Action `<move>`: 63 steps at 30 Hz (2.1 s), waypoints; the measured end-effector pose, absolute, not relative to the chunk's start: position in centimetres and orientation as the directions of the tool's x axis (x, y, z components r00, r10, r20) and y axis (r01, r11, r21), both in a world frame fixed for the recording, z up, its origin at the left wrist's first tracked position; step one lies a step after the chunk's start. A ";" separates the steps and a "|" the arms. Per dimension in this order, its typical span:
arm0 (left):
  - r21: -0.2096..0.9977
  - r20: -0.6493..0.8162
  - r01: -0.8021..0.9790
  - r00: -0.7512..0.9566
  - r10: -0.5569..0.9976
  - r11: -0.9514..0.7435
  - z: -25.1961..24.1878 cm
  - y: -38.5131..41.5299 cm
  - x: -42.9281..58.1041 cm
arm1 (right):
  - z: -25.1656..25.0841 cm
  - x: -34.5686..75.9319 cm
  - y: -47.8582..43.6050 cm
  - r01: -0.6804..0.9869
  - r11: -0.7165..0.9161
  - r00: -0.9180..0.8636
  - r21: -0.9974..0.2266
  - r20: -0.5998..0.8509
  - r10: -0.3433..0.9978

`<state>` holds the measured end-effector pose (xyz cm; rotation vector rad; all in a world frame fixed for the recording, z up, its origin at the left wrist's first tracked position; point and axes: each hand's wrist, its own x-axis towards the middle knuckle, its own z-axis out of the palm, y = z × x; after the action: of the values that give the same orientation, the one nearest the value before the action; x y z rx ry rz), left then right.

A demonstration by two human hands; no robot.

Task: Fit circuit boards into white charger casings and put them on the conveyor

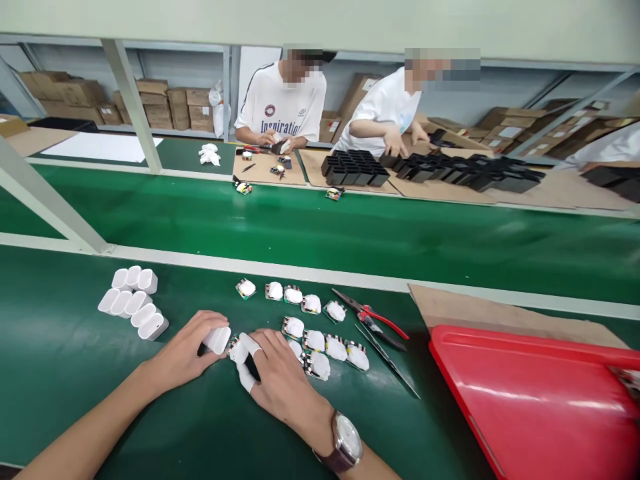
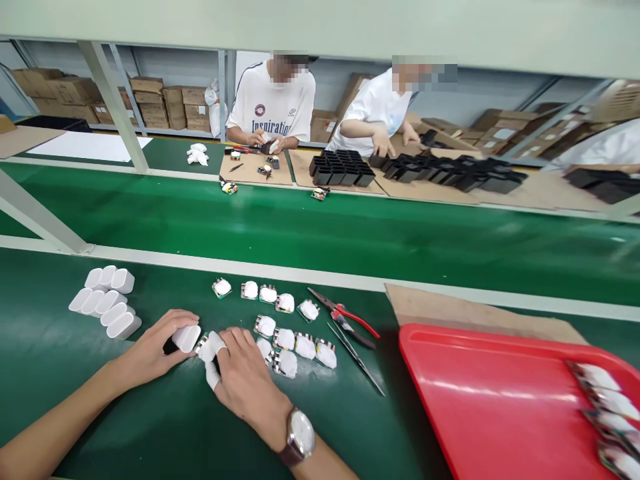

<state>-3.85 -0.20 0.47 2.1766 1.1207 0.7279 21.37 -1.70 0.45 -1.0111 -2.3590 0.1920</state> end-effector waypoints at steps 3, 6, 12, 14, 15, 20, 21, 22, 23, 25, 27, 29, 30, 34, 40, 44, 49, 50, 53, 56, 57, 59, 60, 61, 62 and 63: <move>0.706 0.224 0.524 0.474 0.852 -0.477 0.4 -0.3 -3.8 | 1.3 21.5 -1.6 0.584 0.654 -0.449 -0.480 0.480 0.753; 0.713 0.264 0.496 0.466 0.845 -0.496 0.5 -0.5 -3.5 | 2.7 21.8 -1.9 0.502 0.632 -0.427 -0.590 0.466 0.775; 0.729 0.326 0.412 0.492 0.807 -0.546 0.7 -0.9 -2.9 | 2.8 21.5 -2.6 0.491 0.664 -0.465 -0.564 0.474 0.747; 0.720 0.358 0.392 0.496 0.791 -0.572 0.7 -1.0 -2.9 | 2.2 21.4 -2.6 0.505 0.698 -0.463 -0.508 0.523 0.716; 0.715 0.367 0.391 0.496 0.787 -0.580 0.7 -1.0 -2.9 | 1.9 21.3 -2.6 0.506 0.717 -0.466 -0.479 0.548 0.695; 0.684 0.371 0.417 0.507 0.778 -0.598 0.5 -0.9 -3.0 | 1.5 21.1 -2.6 0.517 0.754 -0.477 -0.405 0.595 0.647; 0.677 0.380 0.414 0.511 0.771 -0.609 0.5 -0.9 -3.0 | 1.5 21.1 -2.7 0.522 0.753 -0.481 -0.401 0.591 0.648; 0.670 0.390 0.410 0.516 0.763 -0.619 0.4 -0.8 -3.0 | 1.6 21.1 -2.7 0.526 0.753 -0.485 -0.395 0.587 0.648; 0.663 0.399 0.406 0.521 0.755 -0.630 0.3 -0.8 -3.0 | 1.7 21.0 -2.7 0.530 0.754 -0.490 -0.388 0.585 0.646; 0.652 0.409 0.403 0.525 0.746 -0.642 0.3 -0.8 -3.1 | 1.9 20.9 -2.8 0.541 0.752 -0.493 -0.377 0.582 0.647; 0.648 0.405 0.411 0.527 0.748 -0.641 0.3 -0.9 -3.1 | 2.2 20.8 -2.8 0.556 0.744 -0.498 -0.370 0.568 0.655; 0.647 0.401 0.417 0.526 0.750 -0.639 0.3 -0.9 -3.0 | 2.4 20.8 -2.9 0.566 0.739 -0.511 -0.365 0.549 0.662; 0.646 0.400 0.418 0.527 0.750 -0.639 0.4 -1.0 -3.0 | 2.5 20.8 -2.9 0.570 0.740 -0.518 -0.359 0.542 0.662; 0.646 0.386 0.427 0.532 0.753 -0.633 0.5 -1.0 -2.8 | 2.4 21.0 -2.9 0.589 0.740 -0.543 -0.326 0.520 0.660; 0.623 0.381 0.453 0.536 0.753 -0.637 0.1 -1.1 -2.6 | 2.4 21.2 -3.1 0.608 0.744 -0.595 -0.277 0.461 0.659; 0.611 0.363 0.485 0.531 0.766 -0.626 -0.1 -1.1 -2.5 | 2.6 21.3 -3.1 0.617 0.751 -0.615 -0.234 0.452 0.646; 0.639 0.344 0.474 0.528 0.776 -0.606 -0.1 -1.2 -2.4 | 2.9 21.3 -3.2 0.625 0.750 -0.618 -0.216 0.451 0.644; 0.646 0.339 0.467 0.532 0.776 -0.603 -0.1 -1.2 -2.4 | 2.9 21.2 -3.2 0.626 0.749 -0.617 -0.216 0.449 0.646; 0.680 0.296 0.463 0.536 0.790 -0.569 -0.1 -1.4 -2.3 | 2.9 21.2 -3.2 0.623 0.743 -0.615 -0.244 0.435 0.658; 0.756 0.233 0.445 0.503 0.832 -0.480 0.0 -1.5 -2.1 | 2.6 21.4 -3.0 0.606 0.727 -0.581 -0.322 0.444 0.682; 0.779 0.220 0.427 0.498 0.839 -0.459 0.0 -1.5 -2.1 | 2.5 21.5 -2.8 0.591 0.730 -0.572 -0.342 0.460 0.679; 0.805 0.206 0.397 0.508 0.836 -0.440 0.1 -1.4 -1.9 | 2.4 21.6 -2.5 0.547 0.756 -0.574 -0.360 0.496 0.652; 0.811 0.192 0.396 0.514 0.836 -0.430 0.1 -1.5 -1.8 | 2.3 21.6 -2.4 0.524 0.768 -0.585 -0.367 0.500 0.638; 0.815 0.173 0.405 0.512 0.841 -0.414 0.1 -1.5 -1.8 | 2.3 21.7 -2.2 0.505 0.774 -0.599 -0.382 0.490 0.633; 0.819 0.155 0.417 0.499 0.852 -0.393 0.1 -1.6 -1.8 | 2.3 21.7 -2.1 0.492 0.772 -0.612 -0.402 0.471 0.635; 0.822 0.143 0.428 0.484 0.864 -0.376 0.1 -1.7 -1.8 | 2.2 21.7 -2.0 0.486 0.764 -0.622 -0.424 0.446 0.644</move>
<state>-1.84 -1.72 0.06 1.9894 1.0659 0.7476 21.70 -1.99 2.25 -0.8430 -2.3676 0.3518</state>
